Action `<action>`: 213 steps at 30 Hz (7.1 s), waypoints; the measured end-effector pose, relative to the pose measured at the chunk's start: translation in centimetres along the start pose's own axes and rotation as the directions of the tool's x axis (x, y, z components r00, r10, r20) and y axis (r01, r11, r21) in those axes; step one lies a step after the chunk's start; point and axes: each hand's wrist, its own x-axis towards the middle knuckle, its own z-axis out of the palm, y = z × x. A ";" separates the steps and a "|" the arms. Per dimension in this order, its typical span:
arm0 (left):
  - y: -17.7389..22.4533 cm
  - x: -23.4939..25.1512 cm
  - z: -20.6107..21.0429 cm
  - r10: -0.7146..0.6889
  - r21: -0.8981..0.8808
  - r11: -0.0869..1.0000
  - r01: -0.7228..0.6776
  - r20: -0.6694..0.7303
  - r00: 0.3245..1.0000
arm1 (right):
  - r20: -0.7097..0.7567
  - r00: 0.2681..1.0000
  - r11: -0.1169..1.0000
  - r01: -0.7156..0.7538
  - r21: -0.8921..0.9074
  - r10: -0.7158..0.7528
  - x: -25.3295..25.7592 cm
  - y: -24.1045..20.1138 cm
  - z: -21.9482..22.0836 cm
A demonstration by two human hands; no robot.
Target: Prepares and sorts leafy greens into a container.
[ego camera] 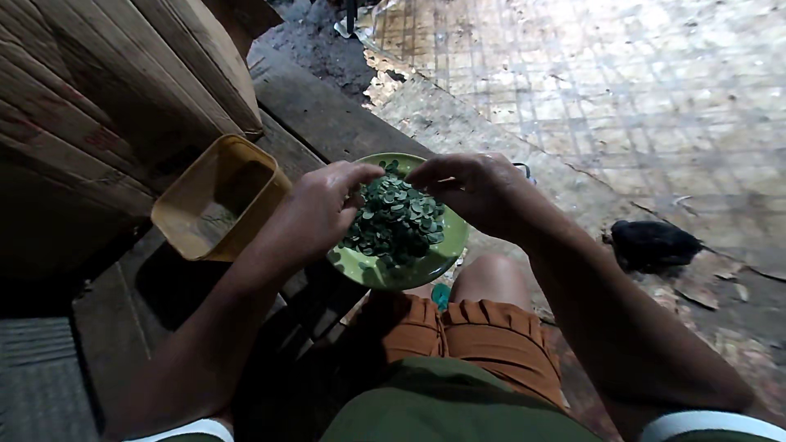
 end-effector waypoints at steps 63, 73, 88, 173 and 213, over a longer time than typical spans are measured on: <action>-2.0 -0.9 4.0 -0.140 0.192 0.976 0.099 0.215 0.966 | 0.296 0.937 0.905 -0.043 -0.423 0.183 0.7 -0.4 3.9; -2.1 0.0 1.8 -0.102 0.003 0.995 0.102 0.008 0.995 | 0.148 0.966 0.966 -0.185 -0.180 0.213 2.1 0.8 0.3; -0.7 -1.4 0.2 -0.093 0.060 0.994 0.093 0.003 0.996 | 0.173 0.976 0.988 -0.118 -0.096 0.133 2.2 -0.6 -1.4; 0.2 -0.1 0.7 -0.110 -0.265 0.961 0.077 -0.114 0.987 | -0.350 0.936 0.997 -0.017 0.079 0.044 -4.1 0.7 3.5; 0.5 -0.5 4.7 -0.239 -0.672 0.735 0.086 -0.138 0.961 | -0.213 0.957 0.979 -0.181 0.094 0.198 -2.6 0.9 2.8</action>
